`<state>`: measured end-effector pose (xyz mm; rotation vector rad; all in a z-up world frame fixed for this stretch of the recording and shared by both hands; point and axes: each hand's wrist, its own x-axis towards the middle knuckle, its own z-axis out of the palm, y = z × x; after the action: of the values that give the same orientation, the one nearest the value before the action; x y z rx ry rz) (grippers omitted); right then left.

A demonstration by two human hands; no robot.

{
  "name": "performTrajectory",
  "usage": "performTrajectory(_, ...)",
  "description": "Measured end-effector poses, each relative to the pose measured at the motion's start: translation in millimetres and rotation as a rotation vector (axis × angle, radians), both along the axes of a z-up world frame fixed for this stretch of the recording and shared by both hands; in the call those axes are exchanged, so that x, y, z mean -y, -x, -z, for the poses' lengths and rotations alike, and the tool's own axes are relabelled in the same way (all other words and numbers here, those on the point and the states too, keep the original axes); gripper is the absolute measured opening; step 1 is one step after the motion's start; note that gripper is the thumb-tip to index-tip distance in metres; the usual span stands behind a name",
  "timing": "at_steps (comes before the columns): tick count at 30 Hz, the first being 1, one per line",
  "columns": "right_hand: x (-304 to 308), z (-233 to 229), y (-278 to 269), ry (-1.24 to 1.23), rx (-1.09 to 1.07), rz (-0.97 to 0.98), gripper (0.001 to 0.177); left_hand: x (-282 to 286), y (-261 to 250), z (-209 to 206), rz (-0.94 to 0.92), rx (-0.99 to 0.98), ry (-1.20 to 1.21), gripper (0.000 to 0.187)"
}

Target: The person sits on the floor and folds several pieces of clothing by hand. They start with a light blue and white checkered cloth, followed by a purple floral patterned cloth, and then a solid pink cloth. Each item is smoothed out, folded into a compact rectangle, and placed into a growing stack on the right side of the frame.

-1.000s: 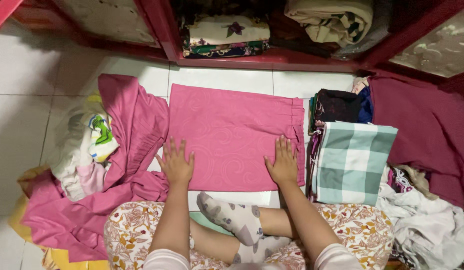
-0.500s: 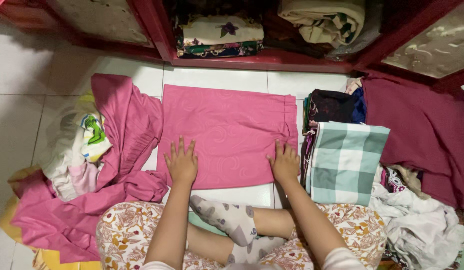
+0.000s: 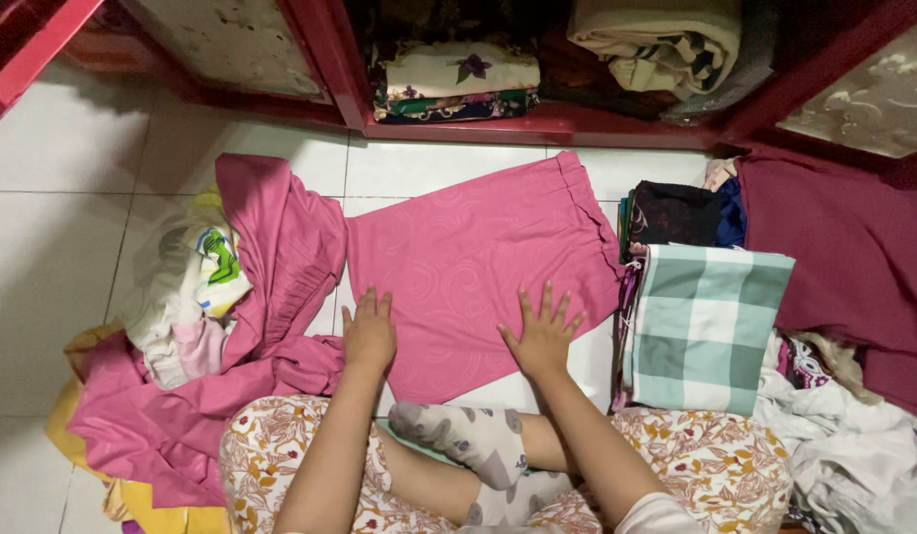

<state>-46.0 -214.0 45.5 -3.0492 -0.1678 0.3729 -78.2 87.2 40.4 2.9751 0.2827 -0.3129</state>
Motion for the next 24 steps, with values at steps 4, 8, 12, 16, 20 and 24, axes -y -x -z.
performTrajectory(4, 33.2, -1.2, -57.8, 0.018, -0.141, -0.101, 0.085, 35.7, 5.6, 13.6, 0.186, -0.162, -0.32, 0.055)
performTrajectory(8, 42.8, -22.2, -107.6, 0.066, -0.148, -0.069, 0.08, 78.1, 11.0, -4.3, 0.318, -0.409, -0.028, 0.048)
performTrajectory(12, 24.4, -34.5, -71.2, -0.05, 0.267, -0.192, 0.063, 59.3, 4.2, -15.2, 0.198, -0.119, 0.307, 0.033)
performTrajectory(16, 16.0, -57.7, 21.0, -0.236, -0.145, -0.189, 0.051, 3.7, -7.2, -7.1, -0.031, 0.255, 0.064, 0.045)
performTrajectory(20, 20.0, -58.1, 69.7, -0.399, 0.017, -0.302, 0.062, -27.9, -6.6, 46.2, -0.36, 0.184, 0.525, 0.071)
performTrajectory(24, 32.9, -32.3, 63.3, -0.371, 0.004, -0.317, 0.029, -43.2, -9.5, 100.7, -0.358, -0.031, 0.546, 0.042)
